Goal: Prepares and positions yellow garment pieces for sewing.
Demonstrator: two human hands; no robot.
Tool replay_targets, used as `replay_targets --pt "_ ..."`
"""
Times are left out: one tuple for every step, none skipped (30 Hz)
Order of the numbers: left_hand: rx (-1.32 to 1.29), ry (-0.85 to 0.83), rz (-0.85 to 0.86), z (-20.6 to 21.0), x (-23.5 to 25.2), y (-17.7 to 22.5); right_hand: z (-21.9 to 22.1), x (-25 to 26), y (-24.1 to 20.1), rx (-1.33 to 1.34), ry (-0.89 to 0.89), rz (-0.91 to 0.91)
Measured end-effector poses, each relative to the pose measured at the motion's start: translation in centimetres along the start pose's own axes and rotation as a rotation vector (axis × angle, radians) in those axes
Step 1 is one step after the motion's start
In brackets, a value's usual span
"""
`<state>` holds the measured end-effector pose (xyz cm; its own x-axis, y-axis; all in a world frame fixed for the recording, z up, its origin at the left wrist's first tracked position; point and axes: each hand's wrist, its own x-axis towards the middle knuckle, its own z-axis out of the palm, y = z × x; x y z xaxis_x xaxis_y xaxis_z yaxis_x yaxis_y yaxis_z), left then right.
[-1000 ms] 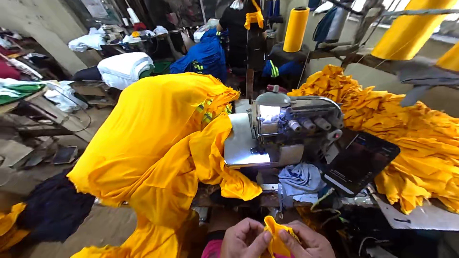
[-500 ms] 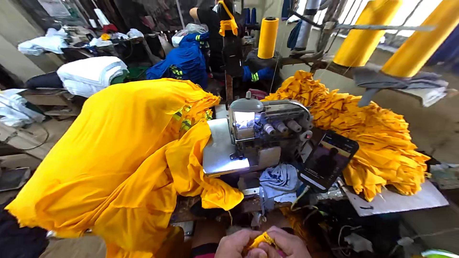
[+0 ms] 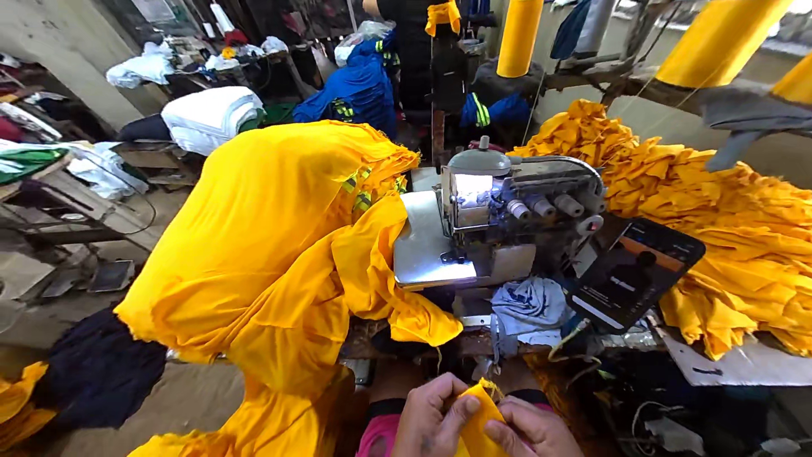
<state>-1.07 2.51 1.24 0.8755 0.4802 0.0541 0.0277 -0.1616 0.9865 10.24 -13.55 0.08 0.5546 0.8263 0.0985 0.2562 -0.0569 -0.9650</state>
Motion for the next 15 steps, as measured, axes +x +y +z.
replay_targets --pt "-0.005 0.011 0.031 -0.1 -0.1 -0.2 -0.1 0.1 0.0 0.003 -0.016 -0.005" --pt "-0.001 0.016 0.067 -0.1 -0.2 -0.5 -0.2 0.2 0.0 0.007 -0.032 -0.013" --pt "0.015 0.016 0.102 -0.3 -0.2 -0.7 -0.2 0.2 0.0 0.013 -0.05 -0.021" --pt "0.025 0.012 0.13 -0.4 -0.3 -0.8 -0.2 0.2 0.1 0.024 -0.067 -0.03" --pt "0.023 0.001 0.151 -0.6 -0.3 -0.9 -0.1 0.3 0.2 0.041 -0.075 -0.04" --pt "0.025 -0.006 0.167 -0.7 -0.4 -1.0 0.0 0.3 0.3 0.06 -0.077 -0.051" --pt "0.041 0.003 0.178 -0.7 -0.4 -1.0 0.1 0.3 0.4 0.078 -0.072 -0.056" --pt "0.086 0.033 0.189 -0.8 -0.5 -1.1 0.2 0.3 0.4 0.089 -0.061 -0.049" --pt "0.172 0.085 0.204 -0.7 -0.7 -1.0 0.3 0.3 0.4 0.092 -0.043 -0.032" --pt "0.29 0.142 0.223 -0.7 -1.1 -0.7 0.3 0.3 0.4 0.097 -0.02 -0.017" --pt "0.381 0.188 0.251 -0.6 -1.6 -0.1 0.3 0.4 0.4 0.104 -0.001 -0.008" --pt "0.434 0.196 0.269 -0.4 -2.1 0.7 0.3 0.4 0.3 0.119 0.015 -0.001" --pt "0.449 0.161 0.259 -0.2 -2.6 1.4 0.3 0.4 0.1 0.141 0.027 0.01" --pt "0.455 0.102 0.223 0.2 -3.0 1.8 0.4 0.2 -0.1 0.166 0.031 0.019" --pt "0.464 0.059 0.179 0.6 -3.2 1.7 0.5 0.1 -0.1 0.184 0.026 0.023"
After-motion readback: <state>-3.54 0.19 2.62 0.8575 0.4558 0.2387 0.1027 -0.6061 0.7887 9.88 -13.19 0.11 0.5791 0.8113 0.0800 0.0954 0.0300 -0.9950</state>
